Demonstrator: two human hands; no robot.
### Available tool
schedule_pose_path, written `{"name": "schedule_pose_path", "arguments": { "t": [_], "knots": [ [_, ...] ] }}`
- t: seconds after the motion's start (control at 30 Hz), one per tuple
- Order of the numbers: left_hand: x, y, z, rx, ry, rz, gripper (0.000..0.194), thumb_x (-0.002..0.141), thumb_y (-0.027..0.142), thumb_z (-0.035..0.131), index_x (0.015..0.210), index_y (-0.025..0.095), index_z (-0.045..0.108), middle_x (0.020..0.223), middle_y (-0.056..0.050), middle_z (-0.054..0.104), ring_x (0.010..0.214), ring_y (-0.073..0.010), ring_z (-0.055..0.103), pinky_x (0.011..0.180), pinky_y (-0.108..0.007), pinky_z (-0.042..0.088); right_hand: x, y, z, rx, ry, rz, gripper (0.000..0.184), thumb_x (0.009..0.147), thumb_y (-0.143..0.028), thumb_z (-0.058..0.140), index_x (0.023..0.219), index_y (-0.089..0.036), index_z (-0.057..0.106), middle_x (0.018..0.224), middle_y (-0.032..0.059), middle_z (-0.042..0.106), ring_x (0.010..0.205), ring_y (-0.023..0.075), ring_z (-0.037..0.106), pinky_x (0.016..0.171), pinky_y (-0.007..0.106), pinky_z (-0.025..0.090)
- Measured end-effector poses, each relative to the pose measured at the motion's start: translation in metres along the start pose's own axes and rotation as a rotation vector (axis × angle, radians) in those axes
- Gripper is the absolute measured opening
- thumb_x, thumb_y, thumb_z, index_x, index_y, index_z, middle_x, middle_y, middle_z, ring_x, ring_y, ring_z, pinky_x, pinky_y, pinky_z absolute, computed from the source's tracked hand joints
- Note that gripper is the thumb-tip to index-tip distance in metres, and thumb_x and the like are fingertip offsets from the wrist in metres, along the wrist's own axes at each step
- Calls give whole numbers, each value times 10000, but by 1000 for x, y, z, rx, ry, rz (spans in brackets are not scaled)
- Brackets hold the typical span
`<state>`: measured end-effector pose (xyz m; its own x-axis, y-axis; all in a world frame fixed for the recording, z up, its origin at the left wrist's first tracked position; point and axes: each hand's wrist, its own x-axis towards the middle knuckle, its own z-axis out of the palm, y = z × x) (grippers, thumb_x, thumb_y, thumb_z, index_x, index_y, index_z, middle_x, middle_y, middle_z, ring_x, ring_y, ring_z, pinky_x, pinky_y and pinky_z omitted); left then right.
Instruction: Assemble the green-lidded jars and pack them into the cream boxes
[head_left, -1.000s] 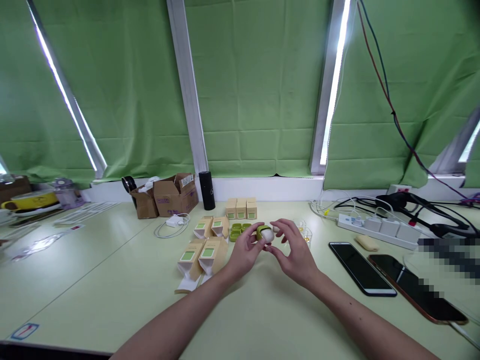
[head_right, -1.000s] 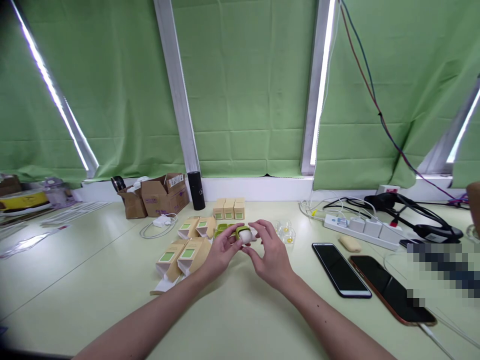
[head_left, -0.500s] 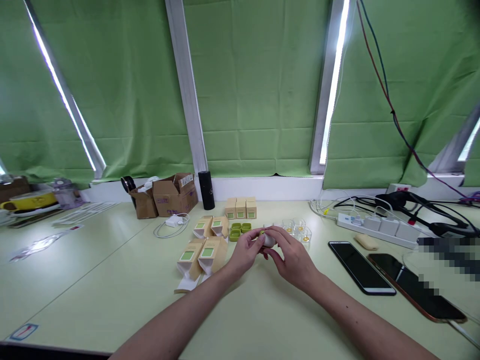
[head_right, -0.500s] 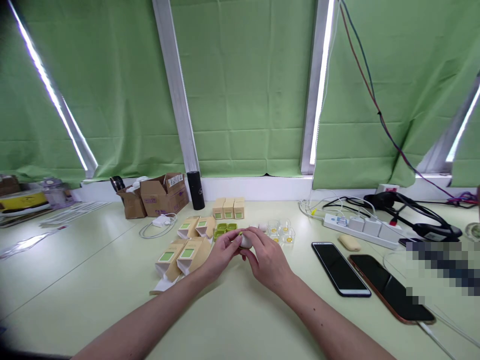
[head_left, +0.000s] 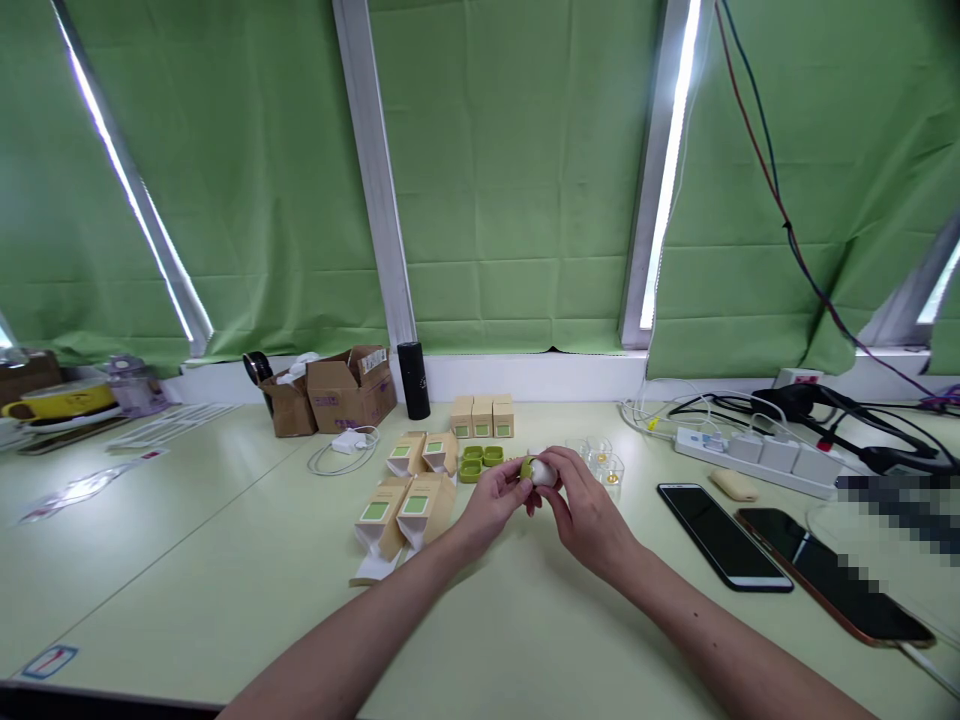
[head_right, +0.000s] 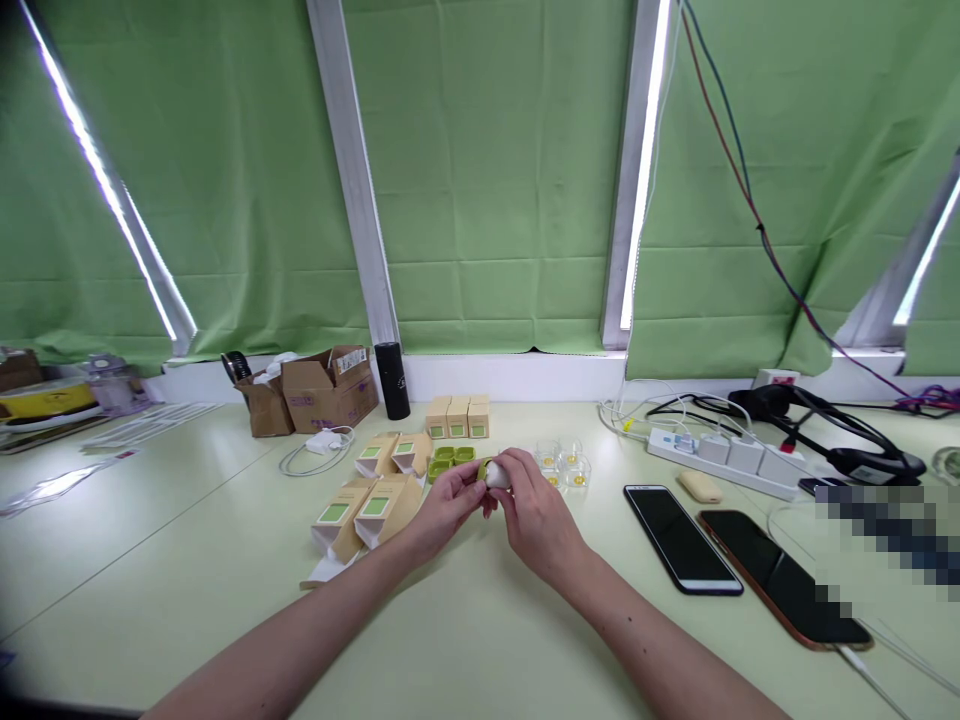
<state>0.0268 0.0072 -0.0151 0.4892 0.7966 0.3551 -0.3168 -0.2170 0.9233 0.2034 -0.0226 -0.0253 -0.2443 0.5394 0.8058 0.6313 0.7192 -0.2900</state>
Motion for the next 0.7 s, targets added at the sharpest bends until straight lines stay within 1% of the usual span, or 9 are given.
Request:
{"name": "schedule_pose_path", "arguments": {
  "t": [0.13,0.33,0.43,0.6,0.7],
  "knots": [
    [0,1,0,7,1,-20,420,816,488,811,984,117,709,843,-54,618,717,-134,545,707,-284,451,-1,0,1,-5,-3,-6,347,1015,-148,442,1353,-221,458,1297,169,584,1222,291,622,941,476,625],
    [-1,3,1,-40,-1,-34,410,825,480,804,990,119,702,877,-60,607,741,-136,538,706,-274,456,-1,1,1,-4,-9,-33,376,1007,-141,441,1372,-227,465,1299,173,578,1209,298,630,925,490,637],
    [-2,4,1,-12,12,-27,401,828,475,804,992,124,699,872,-54,607,728,-131,541,702,-273,462,-1,1,1,-4,-25,-38,374,1003,-132,439,1366,-220,464,1297,177,573,1218,303,625,936,498,635],
    [-2,1,0,40,21,-13,463,843,462,796,1139,126,678,880,-65,651,747,-153,599,729,-306,499,-2,1,3,-7,-34,-38,377,1001,-116,429,1365,-209,462,1315,186,566,1234,305,619,949,506,629],
    [-2,-1,1,29,42,-8,519,844,463,797,1222,138,656,971,-94,675,801,-175,634,746,-326,526,-3,1,4,-1,-35,-41,414,993,-103,426,1393,-210,450,1331,188,573,1254,310,611,956,517,626]
  ]
}}
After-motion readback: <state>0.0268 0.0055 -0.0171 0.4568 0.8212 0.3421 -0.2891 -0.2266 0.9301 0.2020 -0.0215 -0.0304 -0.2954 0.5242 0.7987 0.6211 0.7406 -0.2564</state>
